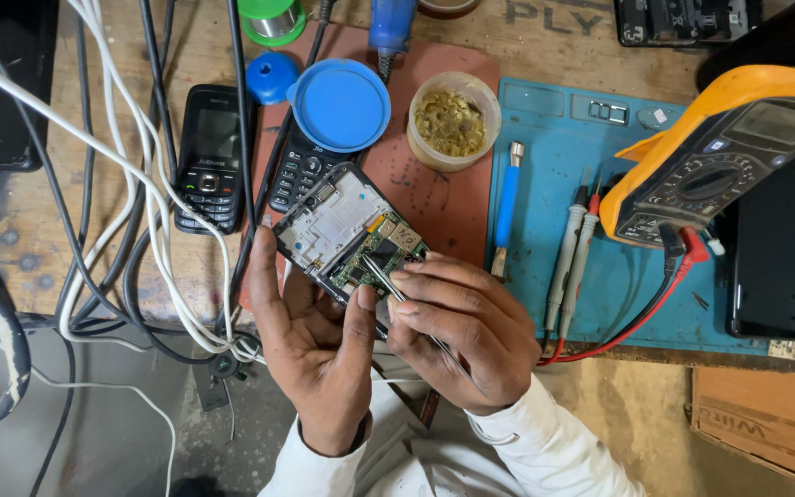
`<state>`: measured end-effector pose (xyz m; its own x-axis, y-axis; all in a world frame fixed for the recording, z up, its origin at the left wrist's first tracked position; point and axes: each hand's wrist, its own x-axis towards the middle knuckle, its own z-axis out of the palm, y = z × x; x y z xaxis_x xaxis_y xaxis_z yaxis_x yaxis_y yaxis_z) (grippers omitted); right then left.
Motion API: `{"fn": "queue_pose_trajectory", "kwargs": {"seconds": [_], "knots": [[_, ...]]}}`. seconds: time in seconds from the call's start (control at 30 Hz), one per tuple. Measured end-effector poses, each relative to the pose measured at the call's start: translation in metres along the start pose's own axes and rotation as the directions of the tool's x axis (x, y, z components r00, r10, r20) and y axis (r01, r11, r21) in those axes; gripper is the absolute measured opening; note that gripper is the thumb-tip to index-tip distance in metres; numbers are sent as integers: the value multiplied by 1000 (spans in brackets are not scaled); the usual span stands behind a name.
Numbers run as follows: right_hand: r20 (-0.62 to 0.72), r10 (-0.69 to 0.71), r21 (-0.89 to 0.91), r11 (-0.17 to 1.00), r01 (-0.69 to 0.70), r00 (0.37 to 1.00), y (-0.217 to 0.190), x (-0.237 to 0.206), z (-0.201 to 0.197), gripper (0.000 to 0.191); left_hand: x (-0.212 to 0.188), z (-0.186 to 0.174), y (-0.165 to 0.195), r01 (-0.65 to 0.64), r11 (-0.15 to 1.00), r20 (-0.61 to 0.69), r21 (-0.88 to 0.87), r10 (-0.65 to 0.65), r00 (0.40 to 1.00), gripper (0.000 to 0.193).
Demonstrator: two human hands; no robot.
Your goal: The person holds a disassembled smartphone and uses tweezers to probe and adjust components on the motherboard. The person repeatedly touches various points on the circuit board while the phone remains connected to a power source.
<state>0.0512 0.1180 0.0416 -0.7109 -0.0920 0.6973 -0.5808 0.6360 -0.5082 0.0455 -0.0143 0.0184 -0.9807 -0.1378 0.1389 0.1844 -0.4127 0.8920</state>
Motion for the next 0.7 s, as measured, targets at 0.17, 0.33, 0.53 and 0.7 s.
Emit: {"fn": "queue_pose_trajectory", "kwargs": {"seconds": [0.17,0.33,0.53,0.7], "knots": [[-14,-8,-1,1000,8,1000,1,1,3,26,2,0,1,4,999,-3,44,-4,1000,84],[0,14,-20,1000,-14,1000,0,1,1,26,1,1,-1,-16,998,5,54,16,1000,82],[-13,22,-77,997,-23,1000,-2,1,3,25,1,1,-3,-39,999,31,35,38,999,82],[-8,29,-63,998,-30,1000,-3,0,2,24,1,0,-4,-63,998,53,12,62,997,76]]}}
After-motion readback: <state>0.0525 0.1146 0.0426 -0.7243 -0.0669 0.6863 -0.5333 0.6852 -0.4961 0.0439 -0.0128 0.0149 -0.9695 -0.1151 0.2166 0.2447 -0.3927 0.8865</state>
